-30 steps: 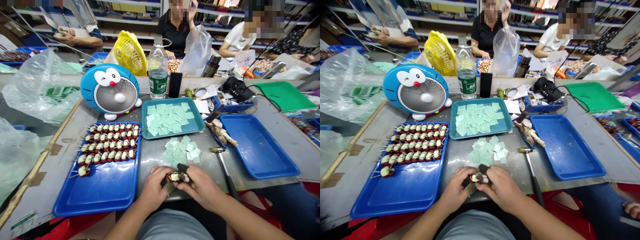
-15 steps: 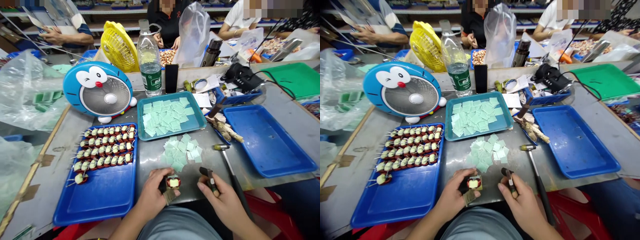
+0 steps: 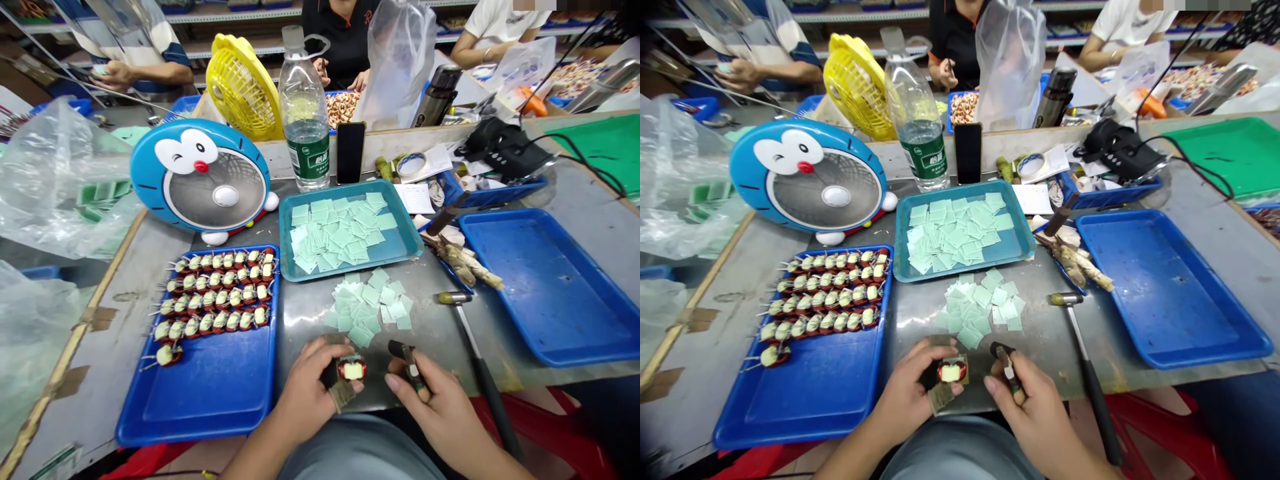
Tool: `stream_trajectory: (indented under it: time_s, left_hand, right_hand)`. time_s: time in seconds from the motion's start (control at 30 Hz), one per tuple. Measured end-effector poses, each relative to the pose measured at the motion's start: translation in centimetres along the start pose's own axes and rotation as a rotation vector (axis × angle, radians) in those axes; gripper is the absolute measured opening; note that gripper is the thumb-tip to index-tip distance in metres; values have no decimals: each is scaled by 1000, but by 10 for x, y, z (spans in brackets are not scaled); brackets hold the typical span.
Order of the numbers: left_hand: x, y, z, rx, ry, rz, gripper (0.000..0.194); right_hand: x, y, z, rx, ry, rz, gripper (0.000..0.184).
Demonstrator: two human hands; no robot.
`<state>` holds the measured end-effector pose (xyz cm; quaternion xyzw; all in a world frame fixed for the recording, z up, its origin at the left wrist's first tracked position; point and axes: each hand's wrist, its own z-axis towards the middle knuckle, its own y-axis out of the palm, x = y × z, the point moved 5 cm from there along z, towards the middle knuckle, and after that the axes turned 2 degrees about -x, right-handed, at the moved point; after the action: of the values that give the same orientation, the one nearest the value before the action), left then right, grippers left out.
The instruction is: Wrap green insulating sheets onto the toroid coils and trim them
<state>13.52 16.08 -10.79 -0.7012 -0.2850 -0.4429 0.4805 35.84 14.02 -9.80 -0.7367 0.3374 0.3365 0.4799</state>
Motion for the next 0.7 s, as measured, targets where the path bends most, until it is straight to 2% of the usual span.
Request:
stream_trajectory:
  time_s: [0.07, 0.17, 0.33, 0.43, 0.6, 0.7]
  left_hand:
    - [1, 1, 1, -4, 13, -12, 32]
    - [0, 1, 1, 5, 10, -7, 31]
    - [0, 0, 0, 8, 23, -4, 30]
    - [4, 3, 2, 17, 46, 15, 30]
    - [18, 18, 11, -4, 119, 57, 31]
    - [19, 23, 13, -23, 140, 68, 32]
  right_hand:
    - [-3, 3, 2, -29, 9, 25, 24]
    - [-10, 10, 9, -100, 73, 162, 22]
    - [-27, 32, 23, -294, 89, 502, 39]
    - [-25, 34, 24, -272, 70, 553, 38]
    - [-11, 23, 10, -194, 83, 574, 33]
    - [-12, 19, 5, -161, 89, 568, 36]
